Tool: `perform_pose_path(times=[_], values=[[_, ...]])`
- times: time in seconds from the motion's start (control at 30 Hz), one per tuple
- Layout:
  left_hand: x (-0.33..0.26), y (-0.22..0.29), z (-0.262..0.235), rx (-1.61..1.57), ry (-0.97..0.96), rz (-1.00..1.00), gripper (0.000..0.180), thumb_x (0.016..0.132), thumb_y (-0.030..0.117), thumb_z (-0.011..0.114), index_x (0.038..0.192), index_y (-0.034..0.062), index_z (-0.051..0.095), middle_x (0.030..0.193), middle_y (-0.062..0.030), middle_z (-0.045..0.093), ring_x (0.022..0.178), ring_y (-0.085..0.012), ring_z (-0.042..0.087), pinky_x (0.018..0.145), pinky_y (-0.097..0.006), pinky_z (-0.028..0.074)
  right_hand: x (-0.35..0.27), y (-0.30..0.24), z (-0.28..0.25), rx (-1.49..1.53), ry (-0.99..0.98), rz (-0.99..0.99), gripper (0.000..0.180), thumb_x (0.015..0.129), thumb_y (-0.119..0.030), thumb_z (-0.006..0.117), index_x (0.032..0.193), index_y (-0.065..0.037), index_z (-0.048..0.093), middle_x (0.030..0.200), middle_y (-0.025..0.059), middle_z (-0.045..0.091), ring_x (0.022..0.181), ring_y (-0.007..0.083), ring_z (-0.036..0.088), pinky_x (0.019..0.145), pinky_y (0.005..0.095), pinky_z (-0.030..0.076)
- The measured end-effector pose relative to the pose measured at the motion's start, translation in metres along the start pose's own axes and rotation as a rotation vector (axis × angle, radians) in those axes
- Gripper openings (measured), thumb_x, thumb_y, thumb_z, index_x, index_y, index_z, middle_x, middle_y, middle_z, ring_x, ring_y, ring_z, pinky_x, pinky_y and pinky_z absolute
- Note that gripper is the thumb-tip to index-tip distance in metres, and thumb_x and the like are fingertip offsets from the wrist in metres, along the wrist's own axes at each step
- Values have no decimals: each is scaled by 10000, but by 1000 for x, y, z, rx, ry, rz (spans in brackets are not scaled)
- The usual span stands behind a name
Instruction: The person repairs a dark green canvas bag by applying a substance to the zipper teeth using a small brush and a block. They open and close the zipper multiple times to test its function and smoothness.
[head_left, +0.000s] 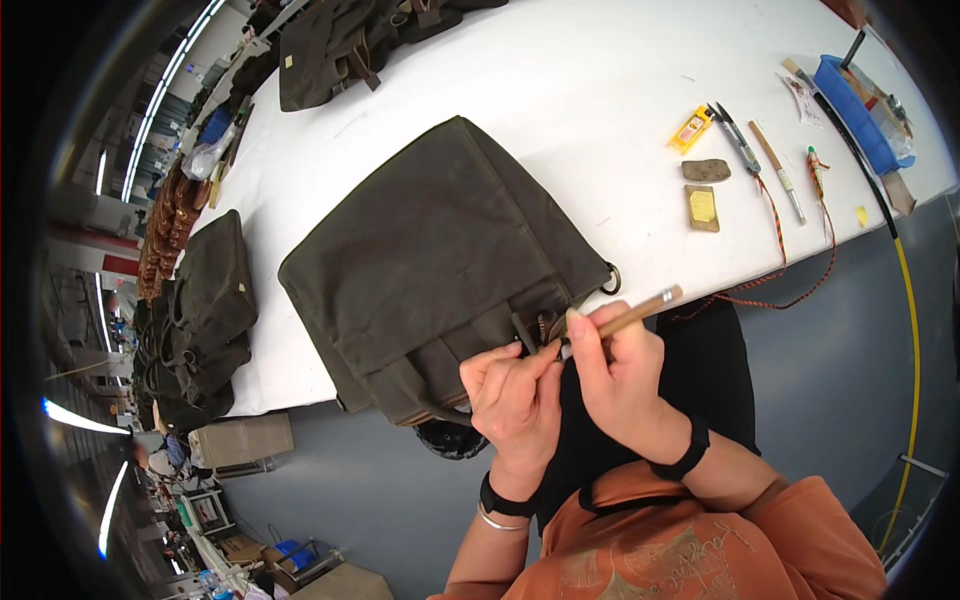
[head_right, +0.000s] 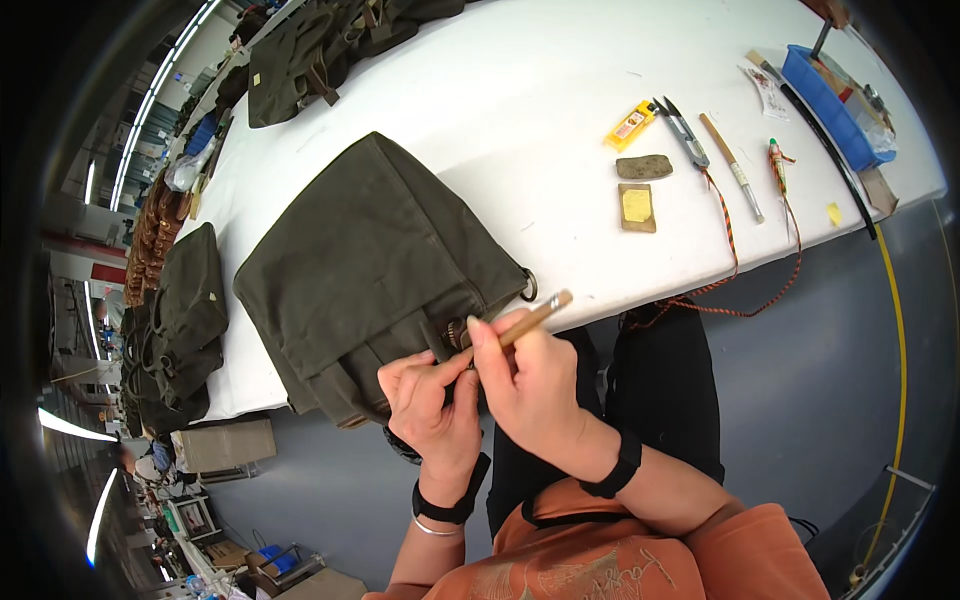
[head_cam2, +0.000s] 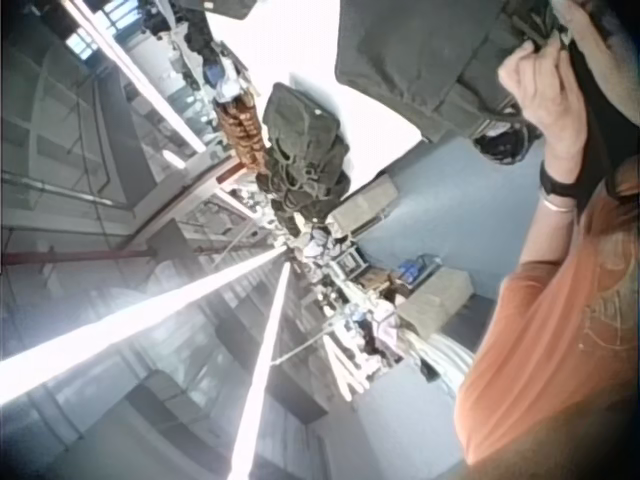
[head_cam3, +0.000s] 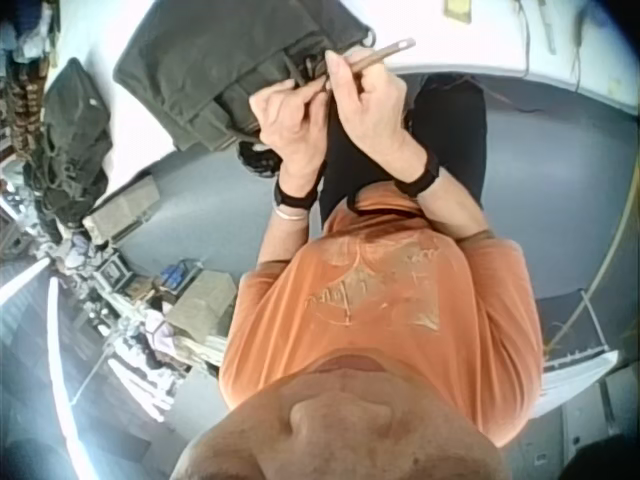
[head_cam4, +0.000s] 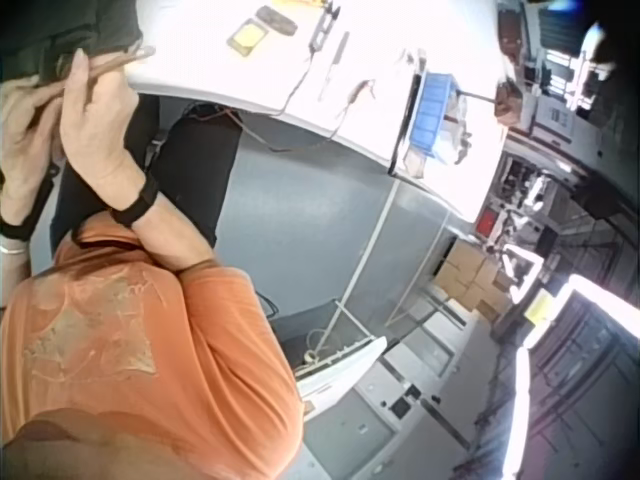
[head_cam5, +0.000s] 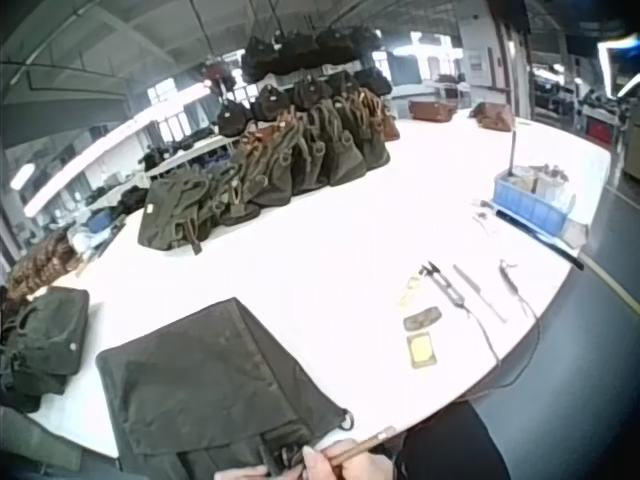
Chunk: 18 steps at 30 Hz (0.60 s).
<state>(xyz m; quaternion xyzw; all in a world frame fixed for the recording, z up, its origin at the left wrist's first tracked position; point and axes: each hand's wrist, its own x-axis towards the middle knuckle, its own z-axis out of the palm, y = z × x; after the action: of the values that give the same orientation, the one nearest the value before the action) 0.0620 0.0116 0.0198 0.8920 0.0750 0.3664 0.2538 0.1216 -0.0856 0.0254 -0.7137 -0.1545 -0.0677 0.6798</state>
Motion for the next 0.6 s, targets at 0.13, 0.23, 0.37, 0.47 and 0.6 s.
perform_pose_path(times=[0.13, 0.23, 0.37, 0.47, 0.6], values=[[-1, 0, 1, -8, 1, -8, 256, 650, -28, 801, 869, 89, 743, 758, -24, 643, 867, -249, 585, 776, -329, 477, 9, 6, 2, 23, 39, 41, 179, 948, -105, 630, 817, 1, 573, 566, 68, 562, 449, 146, 540, 437, 280, 396], [-1, 0, 0, -4, -3, 6, 269, 659, -39, 800, 892, 86, 748, 741, -23, 623, 860, -237, 597, 777, -325, 473, 1, 1, 1, 25, 16, 26, 183, 951, -106, 626, 815, 2, 570, 562, 62, 557, 447, 137, 533, 436, 274, 389], [0, -1, 1, -2, -2, 20, 263, 662, -35, 798, 891, 86, 747, 737, -22, 621, 860, -236, 597, 777, -326, 473, 1, 6, 3, 51, 9, 36, 183, 956, -101, 619, 821, 8, 562, 540, 42, 522, 441, 104, 490, 431, 264, 373], [0, -1, 1, -14, -2, -1, 250, 649, -24, 800, 867, 85, 742, 763, -19, 651, 869, -247, 585, 784, -329, 475, 2, 7, 5, 79, 15, 37, 190, 958, -109, 623, 824, 9, 557, 543, 38, 521, 449, 89, 482, 431, 260, 372], [-1, -2, 1, -26, 9, -17, 247, 640, -13, 810, 855, 86, 740, 761, -17, 657, 869, -251, 580, 785, -328, 476, 10, 7, 0, 97, 50, 98, 206, 962, -132, 627, 823, 4, 562, 553, 36, 533, 462, 85, 486, 438, 253, 375]])
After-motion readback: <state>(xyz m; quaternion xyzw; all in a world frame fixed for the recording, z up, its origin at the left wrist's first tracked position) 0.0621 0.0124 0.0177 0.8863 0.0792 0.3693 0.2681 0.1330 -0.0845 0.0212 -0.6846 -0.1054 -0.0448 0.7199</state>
